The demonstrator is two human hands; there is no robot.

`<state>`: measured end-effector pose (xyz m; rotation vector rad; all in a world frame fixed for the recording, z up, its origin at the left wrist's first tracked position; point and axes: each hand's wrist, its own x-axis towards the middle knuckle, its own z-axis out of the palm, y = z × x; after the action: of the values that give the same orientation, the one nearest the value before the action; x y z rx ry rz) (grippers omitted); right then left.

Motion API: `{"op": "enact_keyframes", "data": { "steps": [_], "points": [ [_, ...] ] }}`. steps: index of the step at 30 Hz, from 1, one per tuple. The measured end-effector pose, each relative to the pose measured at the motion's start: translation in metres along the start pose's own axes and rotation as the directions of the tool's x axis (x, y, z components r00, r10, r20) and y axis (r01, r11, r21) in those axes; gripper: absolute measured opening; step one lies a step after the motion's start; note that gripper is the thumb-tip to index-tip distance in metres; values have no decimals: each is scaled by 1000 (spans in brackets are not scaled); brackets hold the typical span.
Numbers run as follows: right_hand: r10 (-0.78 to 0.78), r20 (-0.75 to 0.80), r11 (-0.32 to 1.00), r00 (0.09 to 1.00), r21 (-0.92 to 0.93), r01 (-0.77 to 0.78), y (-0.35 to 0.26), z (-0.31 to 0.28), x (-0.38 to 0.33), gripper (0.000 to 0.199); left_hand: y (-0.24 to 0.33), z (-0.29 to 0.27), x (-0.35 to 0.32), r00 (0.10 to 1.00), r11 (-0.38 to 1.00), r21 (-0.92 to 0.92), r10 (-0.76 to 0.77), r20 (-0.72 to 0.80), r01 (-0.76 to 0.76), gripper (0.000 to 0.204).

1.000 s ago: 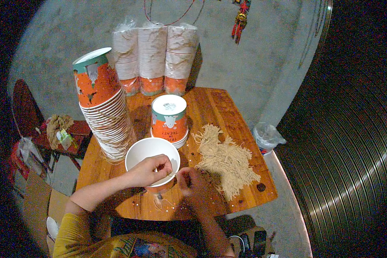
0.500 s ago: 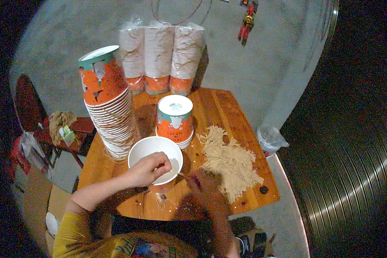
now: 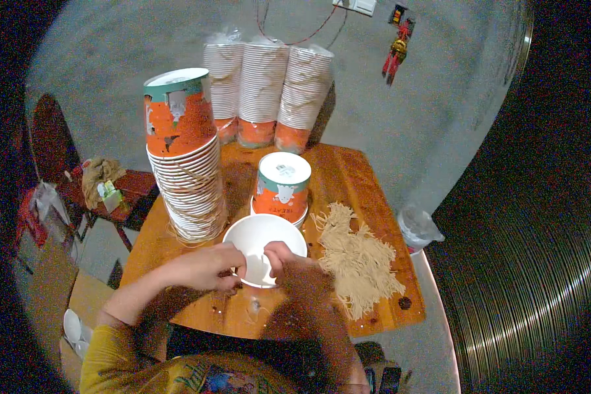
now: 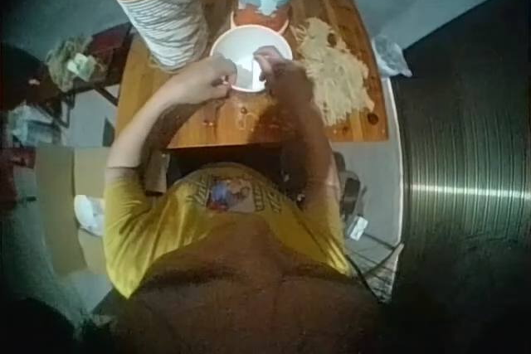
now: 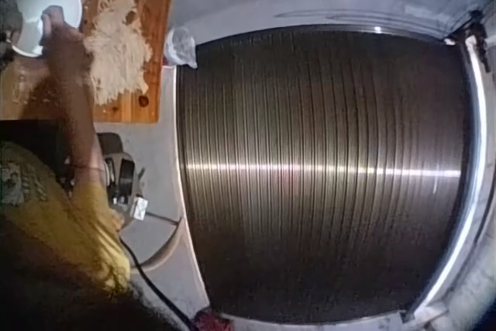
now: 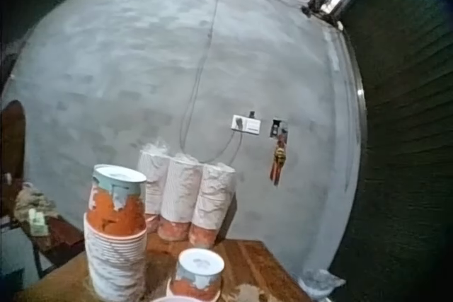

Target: Attaching string handles to printed paper buckets by threading them through pre-made holes.

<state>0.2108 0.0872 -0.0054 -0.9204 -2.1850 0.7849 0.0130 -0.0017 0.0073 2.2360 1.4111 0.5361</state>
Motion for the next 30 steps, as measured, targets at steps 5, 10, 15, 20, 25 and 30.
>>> {"op": "enact_keyframes", "data": {
  "steps": [5, 10, 15, 20, 25, 30],
  "points": [
    [-133, 161, 987, 978, -71, 146, 2, 13, 5, 17, 9, 19, 4, 919, 961, -251, -202, -339, 118, 21],
    [-93, 36, 989, 995, -112, 97, 2, 23, 9, 14, 8, 50, 22, 744, 977, -145, -212, -634, 155, 18],
    [76, 4, 959, 997, -274, -72, 2, 29, 11, 12, 3, 56, 27, 733, 983, -21, -148, -663, 180, 10],
    [-130, -276, 897, 952, -442, -5, 17, 35, 23, 10, 8, 55, 26, 776, 987, 70, -67, -627, 142, 11],
    [-197, -220, 854, 956, -516, 57, 20, 33, 27, 11, 3, 52, 17, 834, 991, 107, -11, -552, 84, 9],
    [-208, -174, 867, 963, -488, 99, 22, 31, 27, 12, 12, 43, 9, 854, 993, 82, 114, -507, -84, 18]
  ]
}}
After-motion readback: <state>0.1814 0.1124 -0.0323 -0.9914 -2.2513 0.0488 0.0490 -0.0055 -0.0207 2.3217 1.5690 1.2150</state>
